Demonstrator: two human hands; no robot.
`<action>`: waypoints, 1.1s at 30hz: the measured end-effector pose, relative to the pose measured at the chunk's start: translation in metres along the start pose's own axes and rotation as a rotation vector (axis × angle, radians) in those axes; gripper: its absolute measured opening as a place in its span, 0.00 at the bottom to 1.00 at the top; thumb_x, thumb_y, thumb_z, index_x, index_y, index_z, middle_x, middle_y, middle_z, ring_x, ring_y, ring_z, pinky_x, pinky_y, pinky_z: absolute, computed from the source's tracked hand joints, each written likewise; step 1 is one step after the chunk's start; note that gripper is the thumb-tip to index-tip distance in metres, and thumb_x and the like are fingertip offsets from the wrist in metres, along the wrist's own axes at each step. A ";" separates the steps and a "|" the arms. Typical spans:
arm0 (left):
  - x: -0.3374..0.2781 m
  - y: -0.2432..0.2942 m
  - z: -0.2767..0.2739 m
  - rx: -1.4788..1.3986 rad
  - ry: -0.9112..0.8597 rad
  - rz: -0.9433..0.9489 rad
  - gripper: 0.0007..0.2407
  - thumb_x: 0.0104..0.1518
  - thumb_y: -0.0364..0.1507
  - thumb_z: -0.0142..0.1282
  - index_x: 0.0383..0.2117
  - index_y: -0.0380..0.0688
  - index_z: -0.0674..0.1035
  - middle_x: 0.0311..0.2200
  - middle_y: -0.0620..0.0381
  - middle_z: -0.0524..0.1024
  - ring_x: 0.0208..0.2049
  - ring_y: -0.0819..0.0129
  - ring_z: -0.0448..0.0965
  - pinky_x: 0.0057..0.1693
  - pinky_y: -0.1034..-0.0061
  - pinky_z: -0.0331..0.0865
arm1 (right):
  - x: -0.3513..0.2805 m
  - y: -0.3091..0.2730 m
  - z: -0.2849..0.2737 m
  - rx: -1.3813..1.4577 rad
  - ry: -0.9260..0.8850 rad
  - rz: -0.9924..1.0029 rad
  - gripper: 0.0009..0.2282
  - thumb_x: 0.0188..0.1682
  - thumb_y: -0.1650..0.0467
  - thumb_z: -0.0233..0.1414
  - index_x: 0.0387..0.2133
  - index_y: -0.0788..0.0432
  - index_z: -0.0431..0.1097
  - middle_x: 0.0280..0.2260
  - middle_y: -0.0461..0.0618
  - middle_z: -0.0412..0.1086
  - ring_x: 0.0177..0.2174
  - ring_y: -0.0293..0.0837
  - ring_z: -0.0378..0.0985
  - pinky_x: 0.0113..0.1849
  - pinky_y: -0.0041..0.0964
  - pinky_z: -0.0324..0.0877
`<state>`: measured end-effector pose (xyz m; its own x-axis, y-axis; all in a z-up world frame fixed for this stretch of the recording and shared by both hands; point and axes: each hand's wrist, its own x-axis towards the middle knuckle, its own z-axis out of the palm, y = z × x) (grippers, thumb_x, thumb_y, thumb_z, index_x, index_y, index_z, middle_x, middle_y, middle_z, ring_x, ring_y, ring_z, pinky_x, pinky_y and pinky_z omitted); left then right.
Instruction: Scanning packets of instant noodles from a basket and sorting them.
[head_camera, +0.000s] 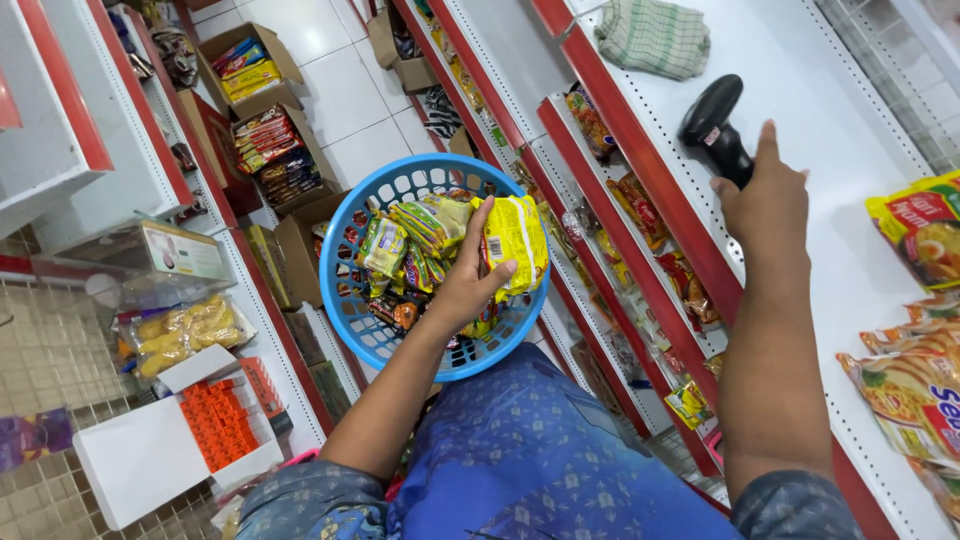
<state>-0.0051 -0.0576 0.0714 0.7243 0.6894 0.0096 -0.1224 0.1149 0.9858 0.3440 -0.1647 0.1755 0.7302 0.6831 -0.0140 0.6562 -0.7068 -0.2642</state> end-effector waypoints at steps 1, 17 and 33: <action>0.002 0.002 0.004 0.003 -0.011 -0.002 0.37 0.60 0.29 0.57 0.75 0.52 0.47 0.72 0.41 0.52 0.73 0.52 0.54 0.73 0.63 0.51 | 0.006 0.013 0.012 0.003 0.003 0.011 0.41 0.47 0.67 0.61 0.73 0.58 0.46 0.45 0.69 0.74 0.47 0.65 0.75 0.64 0.57 0.51; 0.033 0.014 0.033 0.645 -0.044 -0.043 0.40 0.48 0.28 0.69 0.69 0.64 0.58 0.67 0.36 0.57 0.67 0.42 0.63 0.66 0.61 0.64 | -0.093 -0.049 -0.022 0.197 -0.547 -0.491 0.26 0.34 0.74 0.55 0.52 0.48 0.71 0.36 0.56 0.77 0.37 0.54 0.80 0.40 0.47 0.72; 0.046 -0.062 0.021 -0.556 0.023 -0.211 0.35 0.50 0.20 0.66 0.67 0.41 0.61 0.61 0.47 0.69 0.61 0.56 0.73 0.65 0.62 0.70 | 0.003 0.014 0.021 0.113 0.124 -0.252 0.28 0.47 0.69 0.58 0.65 0.54 0.64 0.43 0.60 0.68 0.47 0.59 0.70 0.53 0.57 0.57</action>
<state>0.0503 -0.0485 0.0140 0.7578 0.6251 -0.1870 -0.3187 0.6047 0.7299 0.3515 -0.1691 0.1514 0.5690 0.8021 0.1813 0.7996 -0.4881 -0.3500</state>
